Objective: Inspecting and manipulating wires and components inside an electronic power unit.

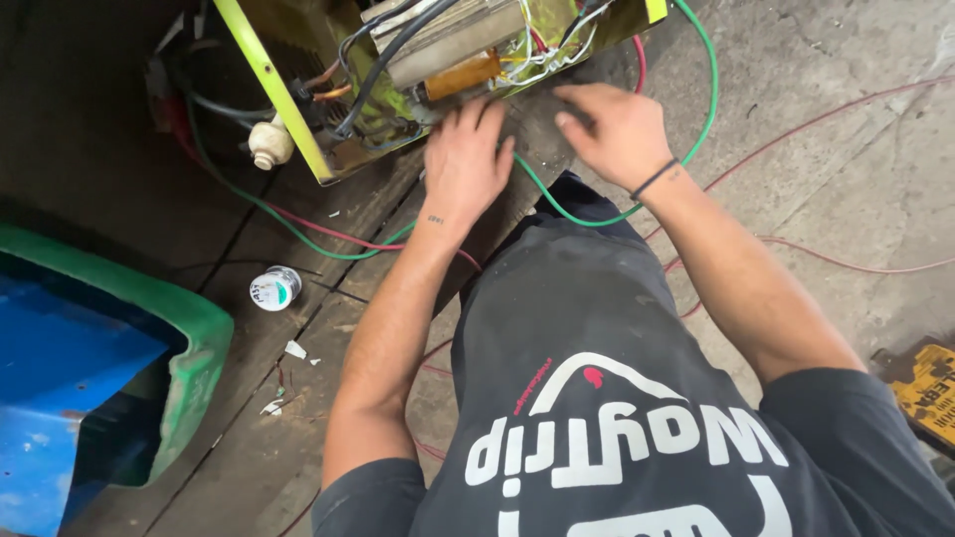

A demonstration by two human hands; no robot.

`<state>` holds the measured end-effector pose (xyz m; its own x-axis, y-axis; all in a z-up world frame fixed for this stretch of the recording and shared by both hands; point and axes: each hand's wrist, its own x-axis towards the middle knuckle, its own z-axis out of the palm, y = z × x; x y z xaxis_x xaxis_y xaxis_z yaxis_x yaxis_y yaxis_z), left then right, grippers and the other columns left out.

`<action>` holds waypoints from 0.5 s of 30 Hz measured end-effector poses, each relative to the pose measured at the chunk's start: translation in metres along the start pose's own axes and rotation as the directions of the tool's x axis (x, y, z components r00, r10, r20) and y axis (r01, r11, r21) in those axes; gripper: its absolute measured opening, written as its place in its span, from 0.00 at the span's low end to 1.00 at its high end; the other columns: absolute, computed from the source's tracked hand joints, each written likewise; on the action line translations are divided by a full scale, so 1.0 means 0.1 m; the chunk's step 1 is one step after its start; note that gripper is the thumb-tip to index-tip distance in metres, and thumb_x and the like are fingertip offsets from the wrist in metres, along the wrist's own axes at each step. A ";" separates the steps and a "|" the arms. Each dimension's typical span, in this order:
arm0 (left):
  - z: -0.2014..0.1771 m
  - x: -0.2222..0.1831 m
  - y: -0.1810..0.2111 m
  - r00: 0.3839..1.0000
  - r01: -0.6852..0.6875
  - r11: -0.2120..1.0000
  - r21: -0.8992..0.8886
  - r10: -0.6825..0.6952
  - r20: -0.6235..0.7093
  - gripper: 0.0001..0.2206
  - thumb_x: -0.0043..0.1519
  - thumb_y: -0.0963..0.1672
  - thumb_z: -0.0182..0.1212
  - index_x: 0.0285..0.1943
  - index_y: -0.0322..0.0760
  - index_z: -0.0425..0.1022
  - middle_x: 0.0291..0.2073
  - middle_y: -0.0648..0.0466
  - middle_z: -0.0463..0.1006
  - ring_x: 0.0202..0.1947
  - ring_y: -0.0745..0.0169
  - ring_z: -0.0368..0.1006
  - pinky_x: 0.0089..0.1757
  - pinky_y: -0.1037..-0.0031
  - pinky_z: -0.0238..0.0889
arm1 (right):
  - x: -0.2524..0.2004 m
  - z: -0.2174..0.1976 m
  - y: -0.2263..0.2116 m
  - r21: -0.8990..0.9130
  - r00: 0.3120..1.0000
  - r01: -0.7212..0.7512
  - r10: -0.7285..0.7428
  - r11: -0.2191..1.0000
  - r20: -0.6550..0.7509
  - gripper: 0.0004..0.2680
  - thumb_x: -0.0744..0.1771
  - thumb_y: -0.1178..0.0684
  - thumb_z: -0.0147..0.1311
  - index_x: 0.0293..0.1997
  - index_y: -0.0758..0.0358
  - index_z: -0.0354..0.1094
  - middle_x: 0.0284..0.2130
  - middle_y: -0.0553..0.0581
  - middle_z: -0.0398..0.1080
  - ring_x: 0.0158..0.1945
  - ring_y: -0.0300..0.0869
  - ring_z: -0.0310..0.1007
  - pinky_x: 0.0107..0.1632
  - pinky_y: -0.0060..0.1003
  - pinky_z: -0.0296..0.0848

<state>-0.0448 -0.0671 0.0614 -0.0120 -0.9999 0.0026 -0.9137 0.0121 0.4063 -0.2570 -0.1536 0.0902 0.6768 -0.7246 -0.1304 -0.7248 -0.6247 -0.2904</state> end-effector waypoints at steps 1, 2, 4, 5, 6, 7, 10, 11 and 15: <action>-0.04 0.04 0.04 1.000 -0.017 0.993 -0.114 0.015 -0.022 0.20 0.62 0.48 0.62 0.63 0.42 0.69 0.55 0.49 0.75 0.46 0.42 0.74 0.43 0.54 0.70 | -0.02 -0.04 -0.02 0.311 0.989 -0.083 0.116 0.947 -0.090 0.12 0.71 0.50 0.52 0.59 0.58 0.73 0.48 0.53 0.77 0.43 0.41 0.74 0.37 0.42 0.73; -0.08 0.06 0.08 0.999 -0.036 0.973 -0.226 0.027 -0.044 0.21 0.65 0.47 0.59 0.68 0.44 0.66 0.52 0.49 0.77 0.43 0.41 0.77 0.40 0.55 0.72 | -0.04 -0.08 -0.04 0.598 0.958 -0.123 0.252 0.792 -0.137 0.09 0.71 0.56 0.57 0.57 0.60 0.75 0.39 0.54 0.78 0.31 0.35 0.71 0.38 0.32 0.71; -0.13 0.19 0.18 0.999 -0.008 0.929 -0.369 -0.006 -0.036 0.20 0.66 0.48 0.55 0.67 0.45 0.64 0.51 0.51 0.79 0.46 0.44 0.79 0.39 0.55 0.72 | -0.02 0.00 -0.01 0.789 0.954 -0.085 0.278 0.608 -0.112 0.12 0.73 0.54 0.52 0.65 0.61 0.65 0.43 0.57 0.77 0.32 0.38 0.74 0.37 0.32 0.74; -0.15 0.26 0.23 0.999 0.021 0.864 -0.503 -0.037 -0.023 0.19 0.67 0.49 0.52 0.66 0.45 0.62 0.50 0.54 0.81 0.48 0.47 0.80 0.38 0.54 0.71 | 0.00 0.02 0.02 0.924 0.952 -0.038 0.294 0.381 -0.082 0.16 0.75 0.53 0.48 0.73 0.62 0.56 0.47 0.60 0.75 0.32 0.41 0.76 0.36 0.31 0.76; -0.17 0.31 0.27 0.999 0.016 0.863 -0.504 -0.034 -0.026 0.19 0.67 0.49 0.52 0.66 0.45 0.62 0.50 0.54 0.81 0.48 0.47 0.80 0.38 0.54 0.71 | 0.03 0.05 0.01 0.923 0.952 -0.036 0.295 0.384 -0.086 0.16 0.75 0.53 0.48 0.73 0.62 0.56 0.47 0.60 0.75 0.32 0.41 0.76 0.36 0.31 0.76; -0.19 0.36 0.32 0.998 0.045 0.858 -0.512 -0.063 -0.017 0.21 0.67 0.50 0.51 0.69 0.51 0.59 0.48 0.58 0.82 0.48 0.49 0.81 0.38 0.55 0.71 | 0.06 0.07 0.00 0.929 0.947 -0.056 0.315 0.366 -0.066 0.16 0.75 0.54 0.48 0.74 0.61 0.55 0.45 0.58 0.75 0.32 0.40 0.76 0.35 0.29 0.75; -0.17 0.49 0.38 0.994 0.105 0.859 -0.501 -0.111 0.018 0.23 0.67 0.52 0.48 0.73 0.56 0.56 0.50 0.57 0.83 0.48 0.44 0.80 0.39 0.51 0.70 | 0.13 0.11 -0.04 0.945 0.944 -0.039 0.323 0.326 -0.073 0.17 0.74 0.56 0.48 0.75 0.63 0.54 0.40 0.54 0.70 0.31 0.38 0.71 0.35 0.28 0.73; -0.14 0.52 0.39 0.990 0.136 0.865 -0.482 -0.132 0.043 0.24 0.67 0.53 0.47 0.74 0.57 0.55 0.54 0.51 0.83 0.49 0.36 0.79 0.39 0.47 0.69 | 0.13 0.12 -0.06 0.952 0.945 -0.002 0.313 0.305 -0.098 0.17 0.74 0.56 0.50 0.74 0.66 0.55 0.37 0.51 0.66 0.30 0.36 0.67 0.36 0.28 0.71; -0.16 0.61 0.42 0.985 0.172 0.883 -0.436 -0.169 0.046 0.20 0.67 0.55 0.43 0.67 0.58 0.66 0.37 0.41 0.85 0.38 0.23 0.77 0.37 0.40 0.66 | 0.15 0.06 -0.09 0.945 0.942 -0.004 0.318 0.327 -0.106 0.16 0.74 0.57 0.49 0.73 0.65 0.58 0.37 0.50 0.66 0.31 0.35 0.68 0.34 0.28 0.72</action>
<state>-0.0772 -0.1278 0.0935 0.1233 -0.9864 -0.1083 -0.6319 -0.1622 0.7579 -0.2392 -0.1571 0.0855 0.3939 -0.9119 -0.1151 -0.1178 0.0741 -0.9903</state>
